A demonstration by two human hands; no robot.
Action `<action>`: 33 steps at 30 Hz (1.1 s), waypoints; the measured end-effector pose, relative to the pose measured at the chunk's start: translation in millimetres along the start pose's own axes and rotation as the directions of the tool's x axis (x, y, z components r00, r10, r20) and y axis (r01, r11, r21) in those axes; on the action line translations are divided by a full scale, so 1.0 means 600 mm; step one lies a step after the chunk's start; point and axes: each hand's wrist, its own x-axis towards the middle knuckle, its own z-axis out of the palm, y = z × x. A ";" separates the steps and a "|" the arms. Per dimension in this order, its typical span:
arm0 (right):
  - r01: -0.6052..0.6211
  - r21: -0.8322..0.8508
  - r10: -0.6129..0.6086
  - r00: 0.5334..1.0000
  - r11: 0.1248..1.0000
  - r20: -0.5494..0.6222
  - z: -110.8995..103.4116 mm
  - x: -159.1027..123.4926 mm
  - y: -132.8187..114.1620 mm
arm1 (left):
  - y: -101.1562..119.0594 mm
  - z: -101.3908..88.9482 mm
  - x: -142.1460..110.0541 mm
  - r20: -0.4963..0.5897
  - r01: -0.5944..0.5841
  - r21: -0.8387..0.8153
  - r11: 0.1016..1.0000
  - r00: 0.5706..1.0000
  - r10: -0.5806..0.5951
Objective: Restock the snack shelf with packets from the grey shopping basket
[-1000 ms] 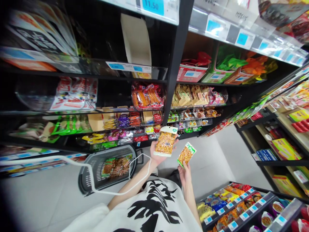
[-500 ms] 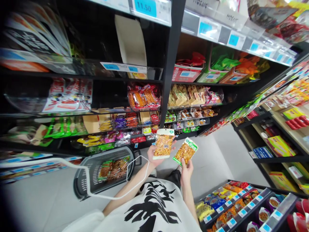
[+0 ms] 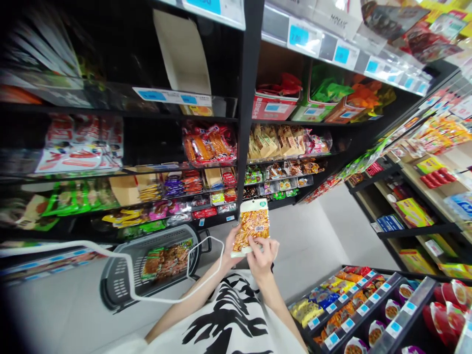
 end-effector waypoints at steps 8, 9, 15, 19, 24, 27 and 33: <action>0.051 -0.018 -0.049 0.997 0.999 0.064 0.007 0.003 -0.019 | 0.012 0.013 -0.013 -0.002 0.010 -0.008 1.000 1.000 -0.010; 0.045 -0.018 -0.044 0.997 0.999 0.065 0.008 0.001 -0.018 | 0.012 0.012 -0.013 0.005 0.020 -0.009 1.000 1.000 -0.020; -0.012 0.043 0.011 0.999 0.999 0.038 0.011 -0.001 -0.018 | 0.010 0.001 -0.005 0.024 0.037 -0.028 0.999 0.999 -0.036; -0.271 0.251 0.279 0.960 0.929 0.005 0.011 0.017 -0.016 | 0.012 -0.006 0.001 0.033 0.005 -0.054 0.999 0.999 -0.003; -0.662 0.621 0.874 0.480 0.420 -0.078 0.009 0.057 0.014 | 0.029 -0.009 -0.001 0.025 -0.052 -0.052 0.997 0.998 0.053; -0.603 0.756 0.915 0.402 0.253 0.014 -0.003 0.076 0.034 | 0.034 -0.010 -0.003 0.056 -0.034 -0.038 0.999 0.998 0.036; -0.587 0.768 0.919 0.395 0.256 -0.005 -0.015 0.079 0.049 | 0.031 -0.012 0.003 0.043 0.005 -0.032 0.999 0.999 -0.003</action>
